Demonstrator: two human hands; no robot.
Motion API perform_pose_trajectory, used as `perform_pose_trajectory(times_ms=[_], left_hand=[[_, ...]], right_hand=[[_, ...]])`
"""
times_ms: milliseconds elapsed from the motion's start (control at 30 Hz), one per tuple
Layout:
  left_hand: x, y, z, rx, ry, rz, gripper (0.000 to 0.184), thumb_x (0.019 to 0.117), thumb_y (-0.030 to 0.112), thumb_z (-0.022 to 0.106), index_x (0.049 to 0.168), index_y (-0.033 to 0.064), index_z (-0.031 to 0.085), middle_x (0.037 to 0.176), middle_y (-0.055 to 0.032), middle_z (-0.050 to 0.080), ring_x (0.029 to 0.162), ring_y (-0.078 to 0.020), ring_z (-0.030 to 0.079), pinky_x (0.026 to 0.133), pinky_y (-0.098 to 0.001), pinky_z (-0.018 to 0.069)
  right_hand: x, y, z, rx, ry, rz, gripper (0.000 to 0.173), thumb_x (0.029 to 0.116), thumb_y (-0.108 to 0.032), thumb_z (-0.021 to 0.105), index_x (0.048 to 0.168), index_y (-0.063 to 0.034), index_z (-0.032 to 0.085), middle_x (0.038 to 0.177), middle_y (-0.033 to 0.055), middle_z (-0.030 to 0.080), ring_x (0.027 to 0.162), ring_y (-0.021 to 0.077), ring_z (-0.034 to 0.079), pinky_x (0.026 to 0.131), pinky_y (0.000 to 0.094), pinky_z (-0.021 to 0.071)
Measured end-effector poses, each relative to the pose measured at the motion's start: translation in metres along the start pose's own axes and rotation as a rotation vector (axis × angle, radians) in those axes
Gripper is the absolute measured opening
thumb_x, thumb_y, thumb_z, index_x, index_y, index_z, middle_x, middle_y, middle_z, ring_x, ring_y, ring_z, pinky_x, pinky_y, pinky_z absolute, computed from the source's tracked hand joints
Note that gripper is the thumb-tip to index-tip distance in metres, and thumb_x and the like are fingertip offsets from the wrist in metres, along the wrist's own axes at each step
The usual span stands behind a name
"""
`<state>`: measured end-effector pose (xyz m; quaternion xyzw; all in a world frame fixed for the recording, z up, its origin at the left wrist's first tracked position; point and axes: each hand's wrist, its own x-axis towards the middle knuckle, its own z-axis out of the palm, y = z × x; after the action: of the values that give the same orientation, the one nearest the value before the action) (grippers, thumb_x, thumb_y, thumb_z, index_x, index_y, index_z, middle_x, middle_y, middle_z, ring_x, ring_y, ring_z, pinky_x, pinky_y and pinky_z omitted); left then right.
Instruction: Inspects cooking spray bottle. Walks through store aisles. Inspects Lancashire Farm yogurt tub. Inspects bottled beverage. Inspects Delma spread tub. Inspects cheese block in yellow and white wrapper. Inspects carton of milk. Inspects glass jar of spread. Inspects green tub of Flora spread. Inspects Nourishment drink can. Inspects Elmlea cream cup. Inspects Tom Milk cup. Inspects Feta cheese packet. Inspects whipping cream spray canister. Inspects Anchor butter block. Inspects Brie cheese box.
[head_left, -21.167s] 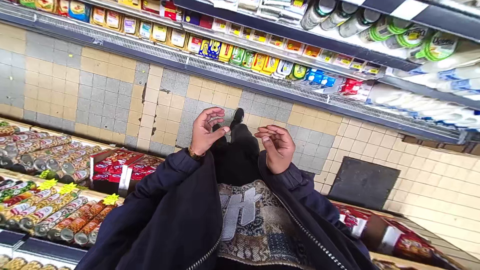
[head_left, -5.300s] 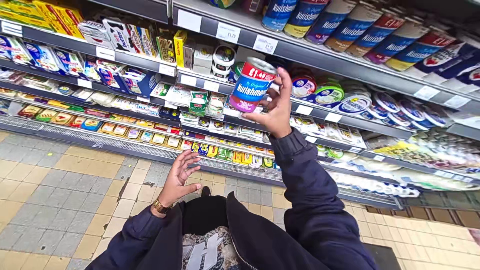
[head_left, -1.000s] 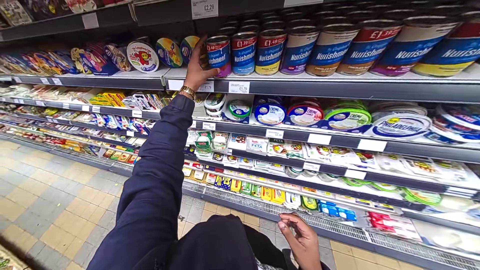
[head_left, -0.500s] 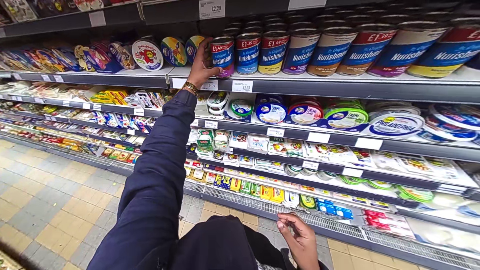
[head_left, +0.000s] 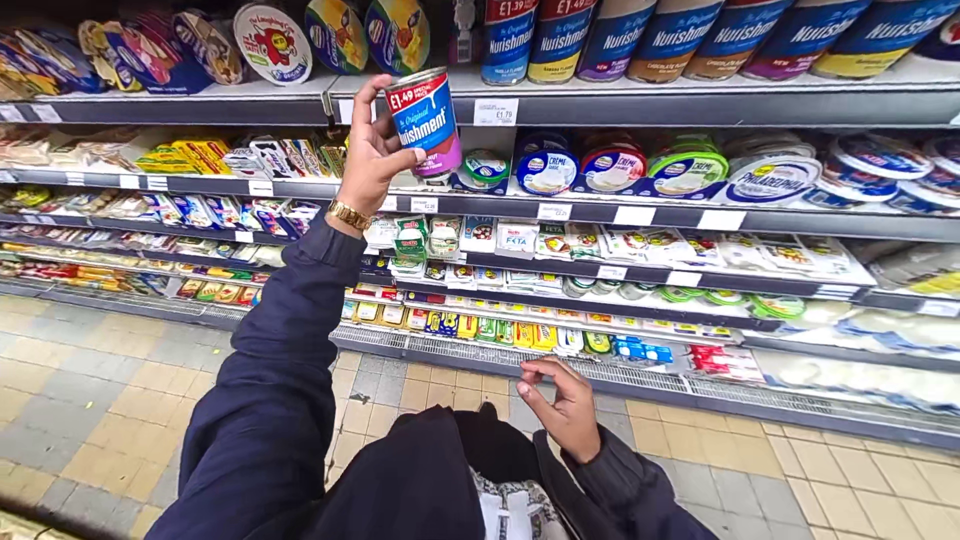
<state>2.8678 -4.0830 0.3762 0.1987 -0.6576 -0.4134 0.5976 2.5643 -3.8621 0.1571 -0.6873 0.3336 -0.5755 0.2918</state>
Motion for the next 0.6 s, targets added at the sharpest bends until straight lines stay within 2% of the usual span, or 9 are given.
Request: perform_pose_trajectory(times_ms=[33, 67, 100, 133, 167, 267, 400, 500, 600], left_hand=[[-0.029, 0.011, 0.005, 0.035, -0.007, -0.055, 0.089, 0.0813, -0.018, 0.063, 0.153, 0.0177, 0.025, 0.138, -0.0171, 0.055, 0.112, -0.0297, 0.067, 0.085, -0.0406, 0.0622], [-0.055, 0.02, 0.008, 0.065, -0.005, -0.104, 0.088, 0.081, -0.017, 0.061, 0.153, 0.0221, 0.029, 0.134, -0.0155, 0.056, 0.103, -0.0274, 0.069, 0.074, -0.0357, 0.0628], [-0.076, 0.026, 0.009, 0.063, -0.019, -0.146, 0.088, 0.081, -0.017, 0.062, 0.152, 0.0246, 0.031, 0.132, -0.016, 0.057, 0.098, -0.0282, 0.07, 0.067, -0.0351, 0.063], [-0.092, 0.028, 0.008, 0.039, -0.048, -0.183, 0.09, 0.0812, -0.016, 0.064, 0.152, 0.0262, 0.03, 0.133, -0.0166, 0.058, 0.099, -0.0295, 0.071, 0.068, -0.0368, 0.064], [-0.103, 0.026, 0.007, -0.001, -0.074, -0.214, 0.092, 0.0806, -0.014, 0.067, 0.154, 0.0258, 0.028, 0.135, -0.0177, 0.058, 0.103, -0.0316, 0.07, 0.074, -0.0404, 0.0644], [-0.143, 0.015, 0.007, -0.107, -0.079, -0.264, 0.097, 0.0761, -0.009, 0.076, 0.155, 0.0204, 0.026, 0.14, -0.0203, 0.055, 0.112, -0.0364, 0.068, 0.082, -0.0471, 0.0638], [-0.21, 0.008, 0.01, -0.162, -0.046, -0.379, 0.094, 0.0769, -0.011, 0.075, 0.153, 0.019, 0.029, 0.14, -0.019, 0.055, 0.116, -0.0377, 0.066, 0.089, -0.0509, 0.0623], [-0.253, 0.007, 0.013, -0.144, -0.017, -0.486, 0.093, 0.0771, -0.007, 0.077, 0.154, 0.0182, 0.031, 0.138, -0.0185, 0.058, 0.112, -0.0368, 0.068, 0.088, -0.0511, 0.0629], [-0.291, 0.004, 0.015, -0.185, 0.006, -0.567, 0.091, 0.0774, -0.007, 0.077, 0.154, 0.0148, 0.033, 0.138, -0.0196, 0.058, 0.113, -0.0383, 0.068, 0.09, -0.0525, 0.0622]], right_hand=[[0.007, -0.005, 0.006, 0.001, -0.018, -0.019, 0.026, 0.0965, -0.033, 0.07, 0.112, -0.0127, 0.071, 0.1, -0.0008, 0.071, 0.089, 0.0061, 0.068, 0.08, 0.024, 0.0595], [0.013, -0.009, 0.012, 0.003, -0.031, -0.035, 0.029, 0.0956, -0.035, 0.071, 0.115, -0.0127, 0.07, 0.103, 0.0002, 0.071, 0.093, 0.0071, 0.068, 0.081, 0.0249, 0.059], [0.02, -0.014, 0.018, 0.01, -0.042, -0.046, 0.034, 0.094, -0.036, 0.073, 0.118, -0.0126, 0.069, 0.107, 0.0016, 0.07, 0.096, 0.0087, 0.067, 0.082, 0.0262, 0.0583], [0.026, -0.018, 0.023, 0.024, -0.052, -0.054, 0.039, 0.0921, -0.037, 0.075, 0.122, -0.0123, 0.067, 0.112, 0.0032, 0.069, 0.099, 0.0105, 0.066, 0.083, 0.0273, 0.0576], [0.031, -0.022, 0.029, 0.041, -0.064, -0.057, 0.045, 0.0904, -0.036, 0.077, 0.126, -0.0121, 0.066, 0.117, 0.005, 0.068, 0.103, 0.0125, 0.066, 0.085, 0.0284, 0.0573], [0.04, -0.032, 0.049, 0.088, -0.103, -0.043, 0.06, 0.0867, -0.032, 0.082, 0.136, -0.0069, 0.058, 0.127, 0.0125, 0.064, 0.112, 0.02, 0.064, 0.086, 0.0334, 0.0586], [0.031, -0.04, 0.075, 0.088, -0.151, 0.064, 0.083, 0.0802, -0.034, 0.088, 0.144, 0.0003, 0.047, 0.14, 0.0212, 0.053, 0.125, 0.0281, 0.06, 0.089, 0.0398, 0.0616], [0.016, -0.039, 0.093, 0.103, -0.181, 0.122, 0.101, 0.0728, -0.035, 0.093, 0.152, -0.0039, 0.038, 0.149, 0.0238, 0.045, 0.132, 0.0332, 0.055, 0.094, 0.0463, 0.0607], [-0.004, -0.036, 0.11, 0.115, -0.2, 0.162, 0.11, 0.069, -0.037, 0.095, 0.154, -0.0047, 0.033, 0.154, 0.0245, 0.039, 0.133, 0.0339, 0.055, 0.095, 0.0471, 0.0608]])
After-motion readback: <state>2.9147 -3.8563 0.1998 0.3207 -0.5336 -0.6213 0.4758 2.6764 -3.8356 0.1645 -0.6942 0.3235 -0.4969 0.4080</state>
